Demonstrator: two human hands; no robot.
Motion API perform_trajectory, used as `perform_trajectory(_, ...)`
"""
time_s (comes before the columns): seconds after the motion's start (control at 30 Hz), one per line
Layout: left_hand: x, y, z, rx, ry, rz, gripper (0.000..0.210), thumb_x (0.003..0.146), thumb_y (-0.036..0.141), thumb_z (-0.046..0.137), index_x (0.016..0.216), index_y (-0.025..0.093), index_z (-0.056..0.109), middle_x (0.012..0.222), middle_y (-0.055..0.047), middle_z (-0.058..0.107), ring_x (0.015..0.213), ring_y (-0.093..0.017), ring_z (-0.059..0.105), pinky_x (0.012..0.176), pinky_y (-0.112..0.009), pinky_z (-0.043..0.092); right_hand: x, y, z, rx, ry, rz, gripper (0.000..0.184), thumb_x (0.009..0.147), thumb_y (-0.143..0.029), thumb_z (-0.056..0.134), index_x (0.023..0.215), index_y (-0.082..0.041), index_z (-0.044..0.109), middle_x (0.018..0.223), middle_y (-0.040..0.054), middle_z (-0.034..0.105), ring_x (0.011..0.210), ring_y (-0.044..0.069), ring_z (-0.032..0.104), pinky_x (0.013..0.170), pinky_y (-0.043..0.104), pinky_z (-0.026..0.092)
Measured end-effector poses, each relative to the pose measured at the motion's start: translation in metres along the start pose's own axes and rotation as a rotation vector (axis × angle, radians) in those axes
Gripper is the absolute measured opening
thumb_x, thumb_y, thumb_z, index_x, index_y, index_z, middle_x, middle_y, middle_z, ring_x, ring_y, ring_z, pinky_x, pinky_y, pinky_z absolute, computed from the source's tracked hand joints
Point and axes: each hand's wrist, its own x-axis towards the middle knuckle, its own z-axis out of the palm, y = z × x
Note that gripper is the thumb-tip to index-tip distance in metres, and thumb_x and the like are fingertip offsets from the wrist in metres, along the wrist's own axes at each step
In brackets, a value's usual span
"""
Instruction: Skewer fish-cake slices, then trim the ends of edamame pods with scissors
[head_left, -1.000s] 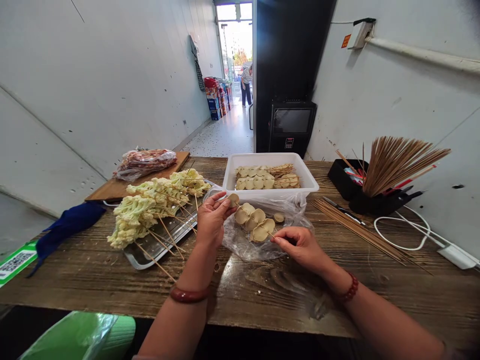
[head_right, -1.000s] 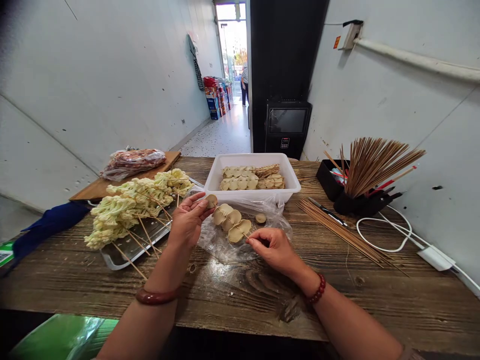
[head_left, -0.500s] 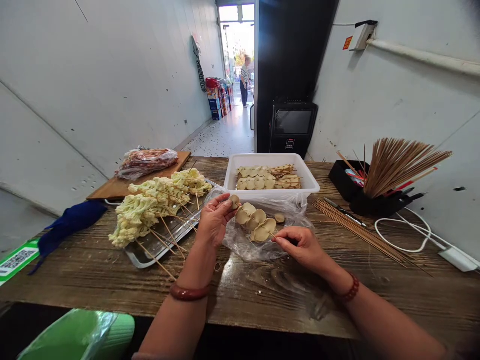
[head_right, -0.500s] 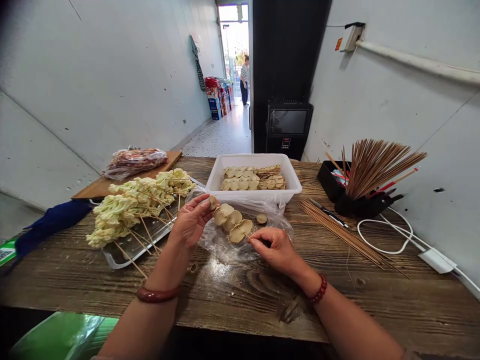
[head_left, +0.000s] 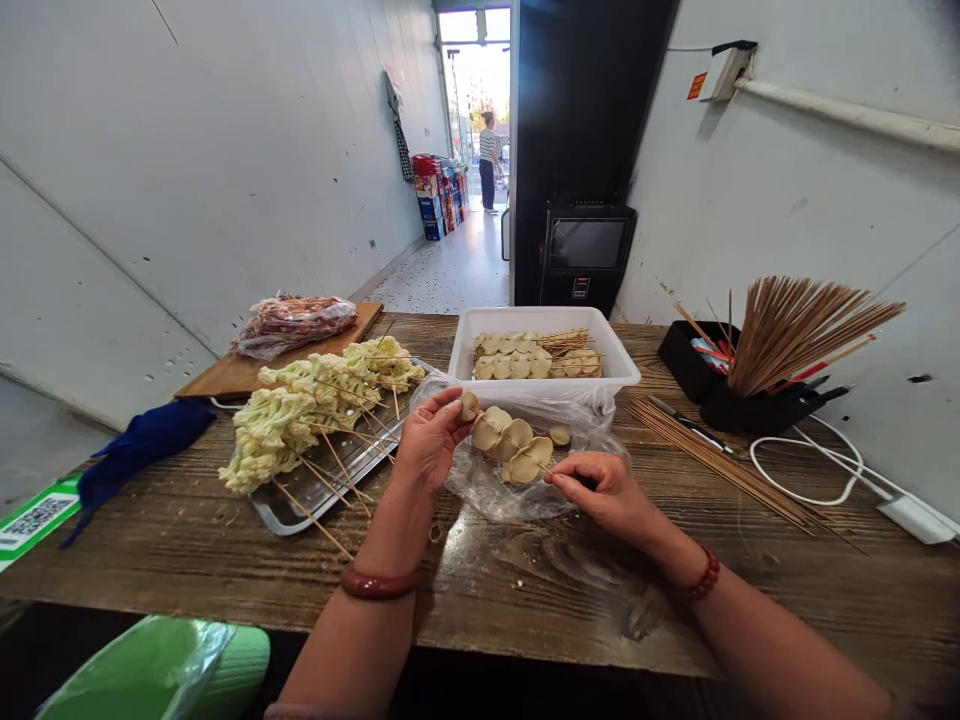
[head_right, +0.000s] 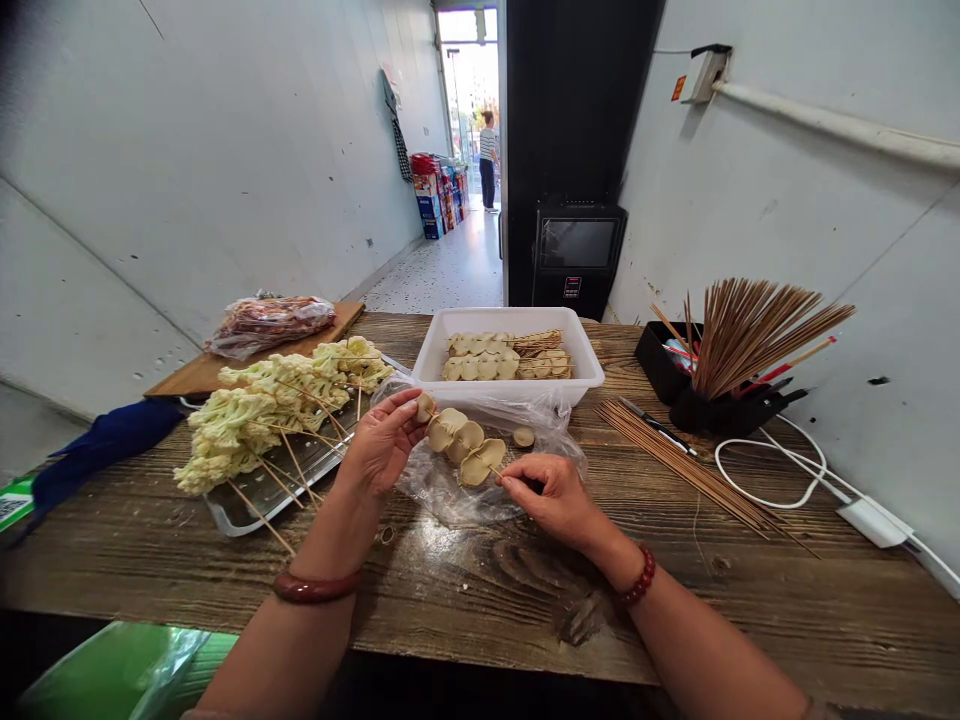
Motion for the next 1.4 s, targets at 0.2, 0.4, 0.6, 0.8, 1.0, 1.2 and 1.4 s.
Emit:
perform_trajectory(0.2, -0.0009, -0.0013, 0.0015, 0.012, -0.022, -0.014, 0.035, 0.061, 0.017, 0.077, 0.093, 0.013, 0.063, 0.074, -0.005, 0.073, 0.064, -0.014, 0.068, 0.058, -0.022, 0.054, -0.0006, 0.0017, 0.0017, 0.009, 0.003, 0.0, 0.021, 0.087, -0.026, 0.057, 0.076, -0.017, 0.072, 0.075, 0.0055, 0.073, 0.068, 0.016, 0.065, 0.065, 0.026, 0.049)
perform_trajectory(0.4, -0.0047, -0.0022, 0.0048, 0.049, -0.028, 0.025, 0.046, 0.058, 0.021, 0.081, 0.099, 0.012, 0.061, 0.073, -0.006, 0.074, 0.065, -0.014, 0.068, 0.06, -0.023, 0.052, -0.0006, 0.001, 0.0021, 0.009, 0.008, 0.002, 0.021, 0.087, -0.026, 0.058, 0.075, -0.016, 0.071, 0.075, 0.0055, 0.073, 0.067, 0.015, 0.065, 0.064, 0.025, 0.049)
perform_trajectory(0.6, -0.0069, -0.0012, 0.0081, 0.093, 0.0, 0.134, 0.046, 0.059, 0.024, 0.081, 0.099, 0.013, 0.061, 0.074, -0.003, 0.072, 0.066, -0.013, 0.066, 0.063, -0.023, 0.05, -0.0009, 0.0016, 0.0034, 0.016, 0.024, 0.038, 0.019, 0.085, -0.024, 0.057, 0.075, -0.016, 0.071, 0.075, 0.0051, 0.073, 0.068, 0.016, 0.065, 0.064, 0.026, 0.05)
perform_trajectory(0.8, -0.0056, -0.0027, 0.0084, 0.123, 0.002, 0.191, 0.046, 0.058, 0.023, 0.081, 0.099, 0.014, 0.062, 0.077, -0.003, 0.069, 0.071, -0.014, 0.066, 0.067, -0.025, 0.051, -0.001, 0.0024, 0.0043, 0.016, 0.019, 0.06, 0.019, 0.085, -0.024, 0.057, 0.075, -0.016, 0.071, 0.073, 0.0048, 0.073, 0.066, 0.016, 0.065, 0.062, 0.025, 0.049)
perform_trajectory(1.0, -0.0042, -0.0057, 0.0091, 0.226, 0.003, 0.293, 0.044, 0.063, 0.022, 0.077, 0.103, 0.014, 0.062, 0.076, -0.002, 0.069, 0.07, -0.014, 0.066, 0.065, -0.025, 0.051, -0.001, 0.0012, 0.004, 0.009, 0.008, 0.08, 0.02, 0.085, -0.024, 0.057, 0.072, -0.017, 0.07, 0.07, 0.0032, 0.071, 0.064, 0.015, 0.062, 0.06, 0.024, 0.046)
perform_trajectory(1.2, -0.0006, -0.0091, 0.0048, 0.313, 0.006, 0.305, 0.049, 0.065, 0.025, 0.077, 0.11, 0.013, 0.063, 0.077, -0.003, 0.07, 0.068, -0.013, 0.065, 0.064, -0.023, 0.05, -0.0009, -0.0002, 0.0042, 0.02, 0.0, 0.087, 0.021, 0.084, -0.024, 0.056, 0.07, -0.016, 0.07, 0.067, 0.0028, 0.069, 0.063, 0.014, 0.061, 0.058, 0.024, 0.045)
perform_trajectory(1.4, -0.0016, -0.0083, 0.0053, 0.304, -0.016, 0.262, 0.057, 0.063, 0.027, 0.079, 0.115, 0.012, 0.061, 0.075, -0.003, 0.07, 0.067, -0.012, 0.063, 0.065, -0.022, 0.048, -0.0006, 0.0, 0.0046, 0.034, -0.005, 0.08, 0.021, 0.084, -0.024, 0.056, 0.071, -0.016, 0.07, 0.066, 0.0024, 0.069, 0.061, 0.014, 0.06, 0.057, 0.023, 0.044)
